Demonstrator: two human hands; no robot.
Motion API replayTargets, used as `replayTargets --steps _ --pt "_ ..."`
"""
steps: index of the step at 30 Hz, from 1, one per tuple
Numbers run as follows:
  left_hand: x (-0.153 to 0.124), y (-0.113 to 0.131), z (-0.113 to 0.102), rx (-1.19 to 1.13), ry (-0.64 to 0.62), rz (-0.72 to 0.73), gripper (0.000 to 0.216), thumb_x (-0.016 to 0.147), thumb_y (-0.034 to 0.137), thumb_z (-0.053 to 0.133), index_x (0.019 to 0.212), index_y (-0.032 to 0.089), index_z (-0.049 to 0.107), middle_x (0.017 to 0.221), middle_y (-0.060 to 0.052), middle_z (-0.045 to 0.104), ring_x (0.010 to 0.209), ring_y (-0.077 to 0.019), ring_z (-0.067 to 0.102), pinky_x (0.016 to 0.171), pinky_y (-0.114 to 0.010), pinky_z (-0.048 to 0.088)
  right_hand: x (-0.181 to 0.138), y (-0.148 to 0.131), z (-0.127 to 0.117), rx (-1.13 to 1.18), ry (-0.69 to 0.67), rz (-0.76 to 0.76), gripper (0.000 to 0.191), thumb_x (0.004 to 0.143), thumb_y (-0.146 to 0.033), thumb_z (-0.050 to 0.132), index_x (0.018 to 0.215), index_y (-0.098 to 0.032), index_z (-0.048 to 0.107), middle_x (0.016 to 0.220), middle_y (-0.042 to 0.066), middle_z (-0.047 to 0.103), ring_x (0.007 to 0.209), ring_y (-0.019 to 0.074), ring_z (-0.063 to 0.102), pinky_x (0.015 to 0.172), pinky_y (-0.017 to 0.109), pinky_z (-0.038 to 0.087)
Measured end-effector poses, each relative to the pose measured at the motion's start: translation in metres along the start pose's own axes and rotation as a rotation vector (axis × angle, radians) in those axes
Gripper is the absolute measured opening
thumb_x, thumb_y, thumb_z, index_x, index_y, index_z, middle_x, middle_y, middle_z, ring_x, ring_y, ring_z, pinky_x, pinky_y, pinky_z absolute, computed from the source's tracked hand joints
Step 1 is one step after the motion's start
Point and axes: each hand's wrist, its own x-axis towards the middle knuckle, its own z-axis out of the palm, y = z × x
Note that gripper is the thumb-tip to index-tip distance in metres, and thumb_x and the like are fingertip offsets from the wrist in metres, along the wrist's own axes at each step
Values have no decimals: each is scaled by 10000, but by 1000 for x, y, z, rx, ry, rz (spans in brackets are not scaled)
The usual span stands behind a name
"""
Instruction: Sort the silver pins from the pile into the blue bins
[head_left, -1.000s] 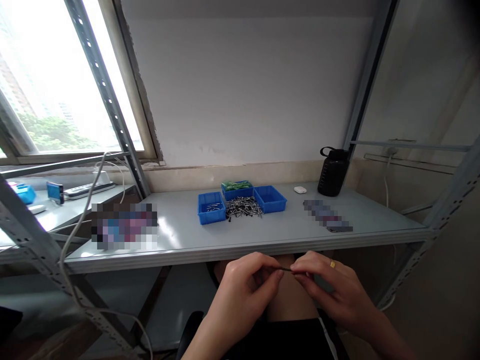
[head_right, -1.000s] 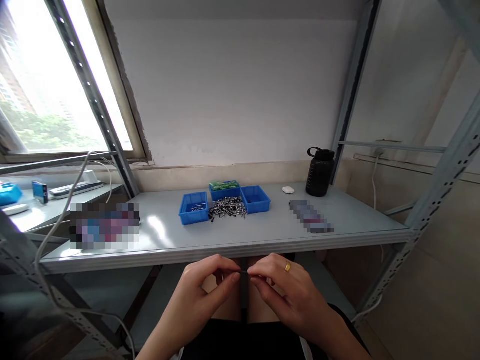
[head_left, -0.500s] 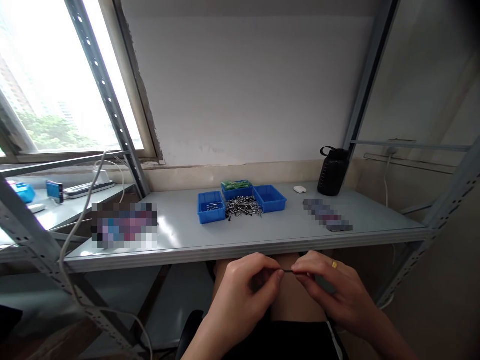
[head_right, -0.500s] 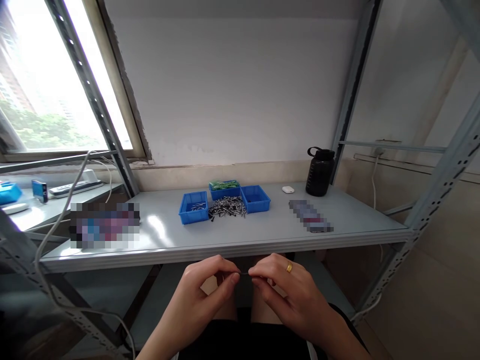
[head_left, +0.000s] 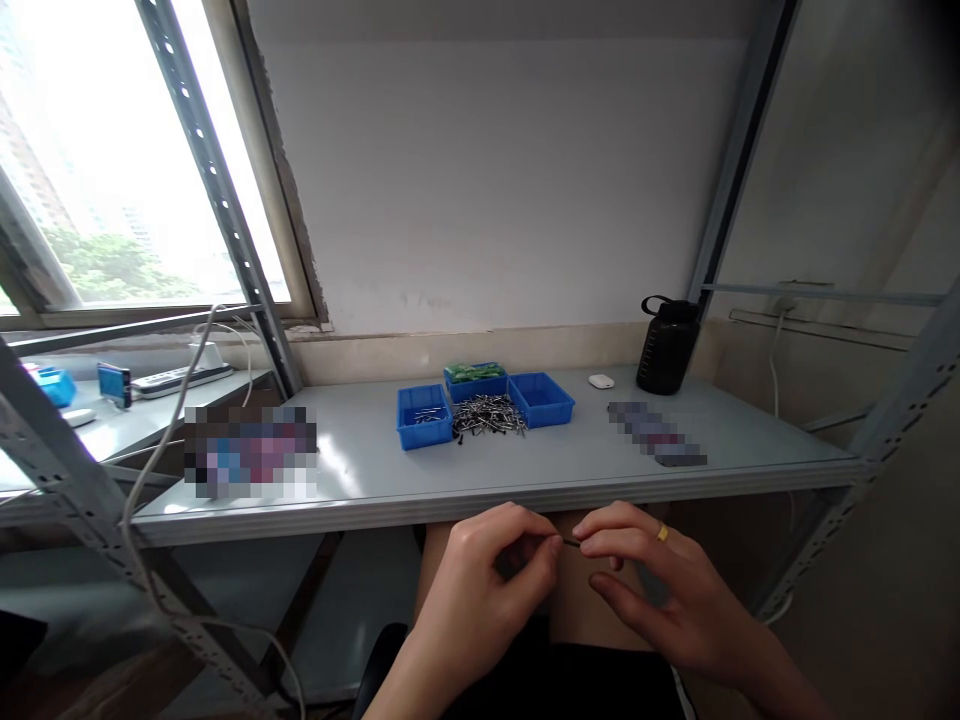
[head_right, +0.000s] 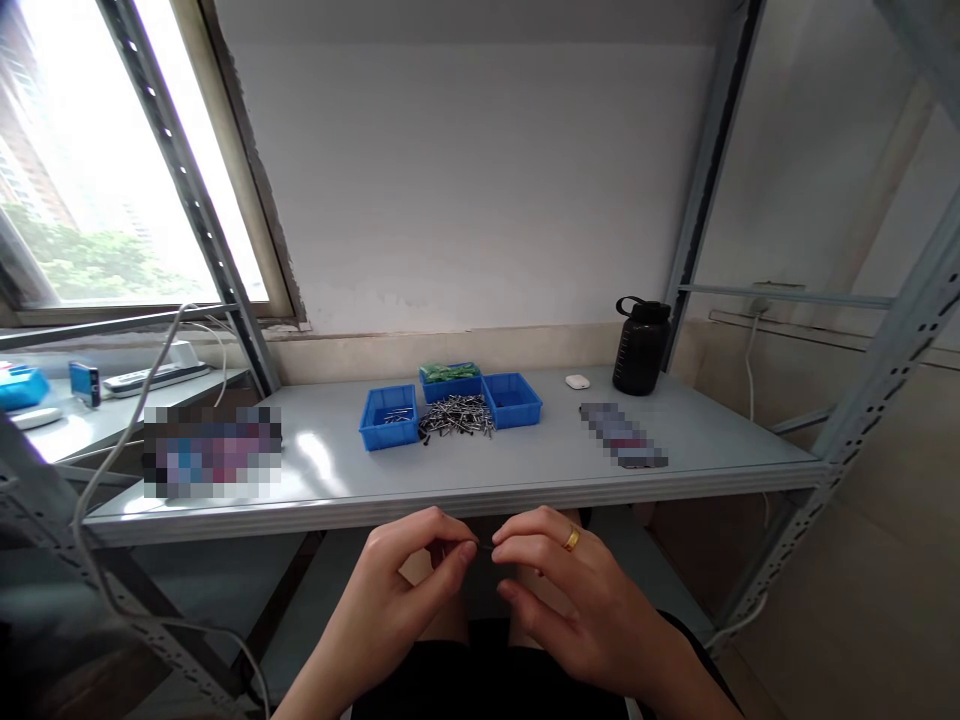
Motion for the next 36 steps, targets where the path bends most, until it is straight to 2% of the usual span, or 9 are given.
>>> replayTargets --steps 13,19,23,26,29,34,36 --pt "0 0 0 0 6 -13 142 862 170 560 759 167 658 687 3 651 642 -120 562 613 -207 425 5 -5 -2 32 -132 -65 211 899 -136 478 1076 -220 557 974 76 639 866 179 623 734 285 528" --pt "-1 1 0 -62 -8 -19 155 896 227 548 820 171 672 732 -1 678 660 -121 579 619 -201 445 3 -2 -1 -1 -78 -49 210 920 -199 518 1122 -225 567 996 63 656 913 176 632 779 267 530" --pt "-1 2 1 -96 -30 -17 131 905 232 550 919 181 670 784 0 688 702 -124 599 661 -207 468 1 1 -4 -18 1 2 268 970 -271 448 1193 -230 590 1113 77 661 1002 182 642 845 260 533" --pt "-1 0 3 -91 -23 -3 117 887 194 573 949 185 671 812 -3 697 711 -123 608 677 -210 478 0 0 -6 61 9 40 377 1004 -392 351 1262 -243 583 1196 87 649 990 196 659 862 295 545" --pt "-1 -1 5 -87 -3 18 101 870 184 600 936 183 677 810 -8 705 699 -122 610 676 -209 488 1 -1 -7 125 -23 66 465 1000 -477 303 1328 -257 548 1273 93 622 986 210 668 877 329 549" --pt "-1 -5 6 -17 62 37 85 855 197 631 924 179 677 802 -12 704 696 -130 619 680 -227 492 0 -2 -7 192 -134 64 558 981 -550 284 1453 -273 396 1449 83 476 1261 252 520 938 345 525" --pt "-1 -6 7 28 97 49 84 851 190 634 922 179 677 804 -16 703 711 -139 624 687 -236 493 0 -2 -7 210 -169 68 585 975 -569 279 1476 -275 348 1475 79 441 1296 253 485 931 342 530"
